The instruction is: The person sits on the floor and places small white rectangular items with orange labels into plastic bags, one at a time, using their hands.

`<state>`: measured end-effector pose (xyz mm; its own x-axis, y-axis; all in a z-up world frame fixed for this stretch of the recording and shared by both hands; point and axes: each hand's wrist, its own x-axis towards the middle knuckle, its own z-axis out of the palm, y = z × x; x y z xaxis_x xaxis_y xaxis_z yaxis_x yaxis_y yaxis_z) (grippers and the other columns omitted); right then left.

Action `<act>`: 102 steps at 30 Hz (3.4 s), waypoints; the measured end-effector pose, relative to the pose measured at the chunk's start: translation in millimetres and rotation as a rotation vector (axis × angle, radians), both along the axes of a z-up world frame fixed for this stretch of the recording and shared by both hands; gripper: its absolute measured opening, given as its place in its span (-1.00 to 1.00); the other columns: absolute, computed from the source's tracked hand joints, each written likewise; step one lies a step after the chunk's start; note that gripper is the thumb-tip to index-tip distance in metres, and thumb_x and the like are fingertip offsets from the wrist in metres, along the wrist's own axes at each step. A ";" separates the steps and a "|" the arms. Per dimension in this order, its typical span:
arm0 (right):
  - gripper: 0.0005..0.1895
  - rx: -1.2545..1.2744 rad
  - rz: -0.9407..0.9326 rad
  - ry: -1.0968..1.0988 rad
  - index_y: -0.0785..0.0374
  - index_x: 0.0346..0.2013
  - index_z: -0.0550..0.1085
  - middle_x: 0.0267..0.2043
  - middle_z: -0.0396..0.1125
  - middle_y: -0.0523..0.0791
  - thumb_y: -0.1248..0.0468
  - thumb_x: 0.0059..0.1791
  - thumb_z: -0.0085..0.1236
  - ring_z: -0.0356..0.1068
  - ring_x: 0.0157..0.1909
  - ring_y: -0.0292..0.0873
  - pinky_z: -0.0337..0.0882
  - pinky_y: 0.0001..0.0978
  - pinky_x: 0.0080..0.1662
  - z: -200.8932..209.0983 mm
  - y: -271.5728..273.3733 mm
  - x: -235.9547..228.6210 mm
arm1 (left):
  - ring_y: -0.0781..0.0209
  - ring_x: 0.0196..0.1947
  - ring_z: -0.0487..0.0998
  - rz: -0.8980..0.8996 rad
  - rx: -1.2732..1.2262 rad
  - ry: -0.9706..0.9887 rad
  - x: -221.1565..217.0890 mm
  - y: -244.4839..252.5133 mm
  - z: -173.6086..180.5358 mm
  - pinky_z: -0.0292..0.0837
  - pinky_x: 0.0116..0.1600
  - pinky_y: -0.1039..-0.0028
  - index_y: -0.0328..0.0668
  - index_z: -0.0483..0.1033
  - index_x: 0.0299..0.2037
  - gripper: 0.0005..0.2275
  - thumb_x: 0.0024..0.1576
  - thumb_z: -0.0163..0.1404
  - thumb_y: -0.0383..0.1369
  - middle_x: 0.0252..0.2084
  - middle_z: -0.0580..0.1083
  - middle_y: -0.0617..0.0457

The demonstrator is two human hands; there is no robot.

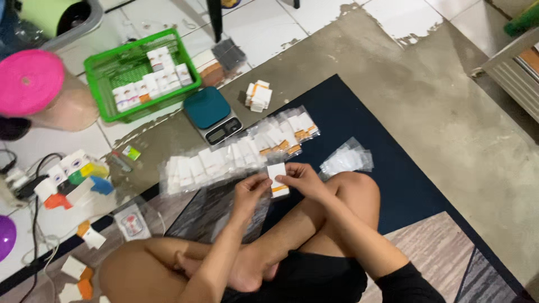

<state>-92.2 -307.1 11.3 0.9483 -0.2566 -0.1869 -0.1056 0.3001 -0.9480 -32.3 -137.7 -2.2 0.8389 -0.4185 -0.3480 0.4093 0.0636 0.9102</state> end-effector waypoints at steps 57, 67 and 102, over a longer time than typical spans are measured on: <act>-0.72 -0.674 -0.650 0.478 0.20 -0.31 0.65 -0.43 0.40 -0.24 0.08 0.09 0.20 0.22 -0.32 -0.38 0.19 -0.29 -0.29 -58.8 -222.5 -128.5 | 0.14 0.12 0.52 -0.397 0.352 -0.537 -100.6 -2.7 -40.1 0.42 0.17 0.27 -0.02 0.55 0.11 -0.68 0.21 0.02 -0.13 0.10 0.51 0.12; -0.63 -0.456 -0.218 0.417 0.16 -0.36 0.63 -0.46 0.50 0.02 -0.01 0.12 0.09 0.44 -0.44 -0.06 0.39 -0.18 -0.18 12.1 -71.2 -74.1 | 0.13 -0.20 0.67 -0.214 -0.313 0.124 -46.6 -20.8 -9.2 0.69 -0.18 0.45 -0.24 0.45 0.24 -0.61 0.22 0.14 -0.32 0.16 0.52 -0.18; -0.89 -0.579 0.384 0.076 0.27 -0.40 0.70 -0.65 0.46 -0.06 0.29 -0.04 0.35 0.32 -0.60 -0.26 0.31 -0.43 -0.45 37.8 103.0 -17.3 | 0.06 -0.52 0.62 -0.554 0.274 -0.654 15.9 154.5 82.7 0.53 -0.39 0.41 -0.22 0.65 -0.40 -0.76 0.30 0.02 -0.36 -0.47 0.61 -0.05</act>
<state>-109.4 -204.1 49.1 0.9816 0.0154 -0.1903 -0.1753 -0.3232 -0.9300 -16.4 16.8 80.4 0.6072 -0.7943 -0.0187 -0.2882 -0.2421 0.9265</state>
